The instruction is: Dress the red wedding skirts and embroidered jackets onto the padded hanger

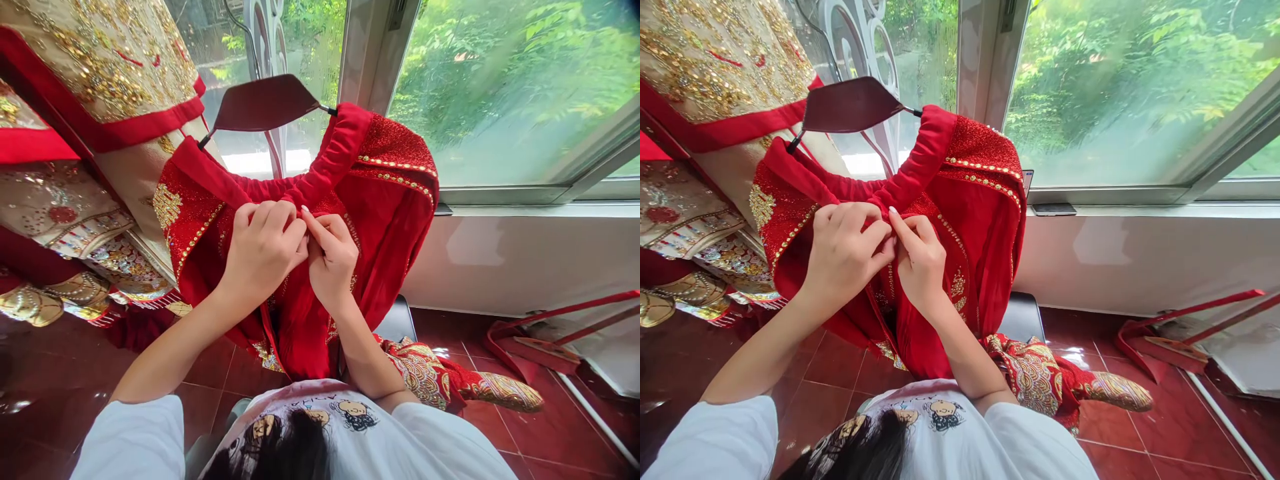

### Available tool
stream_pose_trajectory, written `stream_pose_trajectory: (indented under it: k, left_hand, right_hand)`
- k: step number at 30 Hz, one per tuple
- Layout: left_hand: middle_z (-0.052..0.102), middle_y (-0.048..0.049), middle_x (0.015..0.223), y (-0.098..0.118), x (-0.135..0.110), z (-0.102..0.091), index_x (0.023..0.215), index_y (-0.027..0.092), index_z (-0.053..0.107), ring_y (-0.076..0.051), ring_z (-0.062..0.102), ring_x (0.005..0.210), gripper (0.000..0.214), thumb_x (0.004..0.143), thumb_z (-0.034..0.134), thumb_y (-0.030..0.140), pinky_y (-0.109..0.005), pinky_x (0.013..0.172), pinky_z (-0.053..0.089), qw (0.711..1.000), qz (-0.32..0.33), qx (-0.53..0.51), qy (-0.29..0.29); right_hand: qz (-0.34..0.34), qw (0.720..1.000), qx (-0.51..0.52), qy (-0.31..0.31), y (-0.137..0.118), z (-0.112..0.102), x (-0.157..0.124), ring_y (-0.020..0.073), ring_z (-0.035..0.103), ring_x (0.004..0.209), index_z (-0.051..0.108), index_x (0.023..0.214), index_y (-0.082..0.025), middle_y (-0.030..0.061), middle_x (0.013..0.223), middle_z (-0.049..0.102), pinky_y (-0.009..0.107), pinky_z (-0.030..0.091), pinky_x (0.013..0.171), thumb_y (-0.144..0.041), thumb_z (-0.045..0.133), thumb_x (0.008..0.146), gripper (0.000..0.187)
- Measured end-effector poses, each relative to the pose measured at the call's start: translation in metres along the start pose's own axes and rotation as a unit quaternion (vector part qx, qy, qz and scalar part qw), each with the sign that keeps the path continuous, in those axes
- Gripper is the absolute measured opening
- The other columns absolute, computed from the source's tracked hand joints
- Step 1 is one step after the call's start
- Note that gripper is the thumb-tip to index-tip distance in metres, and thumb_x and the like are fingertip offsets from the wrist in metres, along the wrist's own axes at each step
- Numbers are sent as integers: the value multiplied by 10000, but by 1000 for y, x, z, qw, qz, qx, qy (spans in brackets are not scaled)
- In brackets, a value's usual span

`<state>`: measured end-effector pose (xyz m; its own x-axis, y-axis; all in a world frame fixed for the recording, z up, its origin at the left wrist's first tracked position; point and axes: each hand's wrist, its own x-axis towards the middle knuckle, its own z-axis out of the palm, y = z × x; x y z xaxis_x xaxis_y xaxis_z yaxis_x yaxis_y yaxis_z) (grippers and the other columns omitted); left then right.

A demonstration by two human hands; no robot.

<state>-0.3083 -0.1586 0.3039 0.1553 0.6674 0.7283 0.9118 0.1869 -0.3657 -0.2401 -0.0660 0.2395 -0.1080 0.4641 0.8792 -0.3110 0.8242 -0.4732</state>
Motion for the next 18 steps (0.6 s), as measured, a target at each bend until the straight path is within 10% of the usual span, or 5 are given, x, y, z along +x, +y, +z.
stream_pose_trajectory:
  k: [18]
  left_hand:
    - [653,-22,870,-15,9,-6,739,185,585,-182,568,842,134,871,567,173,-380,831,345,996,70,32,38]
  right_hand:
    - [-13,985,-168,41,4,-4,-17,121,673,711,464,1419,-314,17,1001,742,252,565,734,-155,460,916,527]
